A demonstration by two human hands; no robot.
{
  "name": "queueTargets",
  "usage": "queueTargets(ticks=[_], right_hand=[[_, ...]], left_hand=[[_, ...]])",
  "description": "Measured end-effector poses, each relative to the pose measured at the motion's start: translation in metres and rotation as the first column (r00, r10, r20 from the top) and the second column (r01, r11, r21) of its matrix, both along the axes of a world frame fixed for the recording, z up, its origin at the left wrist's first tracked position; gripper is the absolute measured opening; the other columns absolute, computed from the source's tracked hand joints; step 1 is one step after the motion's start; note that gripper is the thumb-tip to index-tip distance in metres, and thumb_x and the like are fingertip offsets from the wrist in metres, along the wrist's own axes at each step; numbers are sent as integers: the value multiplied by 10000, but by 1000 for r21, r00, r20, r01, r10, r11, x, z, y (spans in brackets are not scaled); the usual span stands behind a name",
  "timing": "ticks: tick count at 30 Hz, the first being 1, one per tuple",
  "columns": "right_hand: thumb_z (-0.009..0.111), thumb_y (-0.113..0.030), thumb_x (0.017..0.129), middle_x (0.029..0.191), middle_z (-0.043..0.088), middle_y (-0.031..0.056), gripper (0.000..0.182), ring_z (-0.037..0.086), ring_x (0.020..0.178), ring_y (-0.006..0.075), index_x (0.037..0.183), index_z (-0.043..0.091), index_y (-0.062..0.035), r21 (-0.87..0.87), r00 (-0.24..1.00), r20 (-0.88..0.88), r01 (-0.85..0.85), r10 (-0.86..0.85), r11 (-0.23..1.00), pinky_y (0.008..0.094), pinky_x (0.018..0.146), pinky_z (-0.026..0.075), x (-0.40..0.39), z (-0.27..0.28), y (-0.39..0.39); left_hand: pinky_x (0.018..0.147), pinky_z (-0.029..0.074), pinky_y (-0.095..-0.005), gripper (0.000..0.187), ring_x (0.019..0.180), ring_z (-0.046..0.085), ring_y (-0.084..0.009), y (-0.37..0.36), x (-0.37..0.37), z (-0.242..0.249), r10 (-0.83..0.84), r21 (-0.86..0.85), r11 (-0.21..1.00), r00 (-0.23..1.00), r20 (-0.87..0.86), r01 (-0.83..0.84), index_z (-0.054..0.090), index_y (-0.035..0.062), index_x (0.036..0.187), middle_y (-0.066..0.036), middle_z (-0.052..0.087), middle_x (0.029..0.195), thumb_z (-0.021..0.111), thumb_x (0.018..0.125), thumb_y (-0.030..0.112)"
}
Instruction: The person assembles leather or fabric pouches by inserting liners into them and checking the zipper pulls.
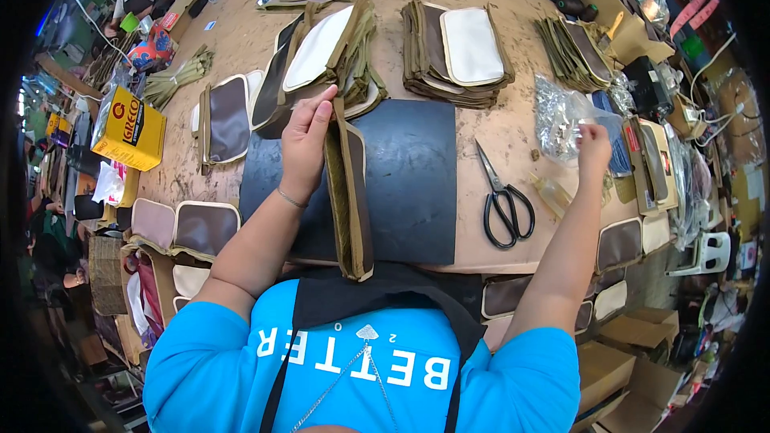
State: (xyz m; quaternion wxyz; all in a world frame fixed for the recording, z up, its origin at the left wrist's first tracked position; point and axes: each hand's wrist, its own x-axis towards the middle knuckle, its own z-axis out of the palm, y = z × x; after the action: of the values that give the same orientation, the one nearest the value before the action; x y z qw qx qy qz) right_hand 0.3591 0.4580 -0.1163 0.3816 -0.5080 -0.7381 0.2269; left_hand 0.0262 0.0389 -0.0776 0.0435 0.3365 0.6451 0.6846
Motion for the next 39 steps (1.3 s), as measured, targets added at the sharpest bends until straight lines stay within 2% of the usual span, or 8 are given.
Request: queueTargets(ticks=[5,9,13,15,17,21,27,39], right_hand=[[634,-178,974,827,654,20,143,605,733,102,943,634,-38,224,867,-485,-7,118,975,243,682,495,-32,61,-80],[610,-129,980,821,598,1,94,552,755,89,938,617,-45,-77,705,-417,-656,574,750,234,702,466,-113,58,-185],[692,-109,907,802,650,50,98,615,758,129,906,640,-26,-378,646,-213,-746,733,548,287,706,501,-165,22,-248],[675,-81,916,815,642,33,71,604,741,112,934,633,-27,-250,621,-47,-766,783,592,258,702,494,-172,16,-251],[667,-67,922,824,638,17,55,595,740,95,913,633,-25,-87,627,69,-771,776,630,236,702,485,-176,19,-252],[657,-92,941,859,638,14,71,594,756,95,951,662,-21,-342,589,-522,-807,617,481,242,713,502,-179,30,-242],[657,-97,951,878,654,6,197,597,784,77,1129,691,-19,-420,520,-713,-854,471,307,238,753,515,-182,55,-252],[649,-20,930,979,672,28,119,635,874,91,1044,678,-3,-54,386,-558,-900,734,432,236,814,524,-230,90,-270]], left_hand=[[820,424,-228,261,879,540,-105,-3,-1,0,8,9,1000,998,-55,-8,685,41,1215,-18,604,948,609,993,155],[780,435,-241,252,844,543,-106,2,1,0,-4,24,1000,997,-76,6,690,40,1201,-18,597,895,614,986,146],[770,438,-239,250,833,549,-106,6,4,5,-50,3,999,997,-57,51,691,39,1200,-16,596,879,609,987,144],[765,436,-232,250,831,549,-103,7,3,6,-83,-2,997,994,-75,83,692,41,1201,-16,594,876,607,989,142],[803,403,-212,285,874,506,-73,4,0,5,-160,-46,986,986,-41,159,657,36,1263,6,575,938,585,1006,137],[842,441,-211,271,923,557,-66,2,-2,9,-264,-7,964,956,129,267,656,21,1245,2,630,992,600,992,104],[904,501,-246,176,978,630,-97,2,-6,8,-324,52,945,896,305,324,669,-4,1116,-37,684,1050,649,951,52],[848,540,-277,150,918,651,-115,9,-19,8,-383,173,923,797,467,343,642,24,1095,-35,684,1001,637,948,50]])
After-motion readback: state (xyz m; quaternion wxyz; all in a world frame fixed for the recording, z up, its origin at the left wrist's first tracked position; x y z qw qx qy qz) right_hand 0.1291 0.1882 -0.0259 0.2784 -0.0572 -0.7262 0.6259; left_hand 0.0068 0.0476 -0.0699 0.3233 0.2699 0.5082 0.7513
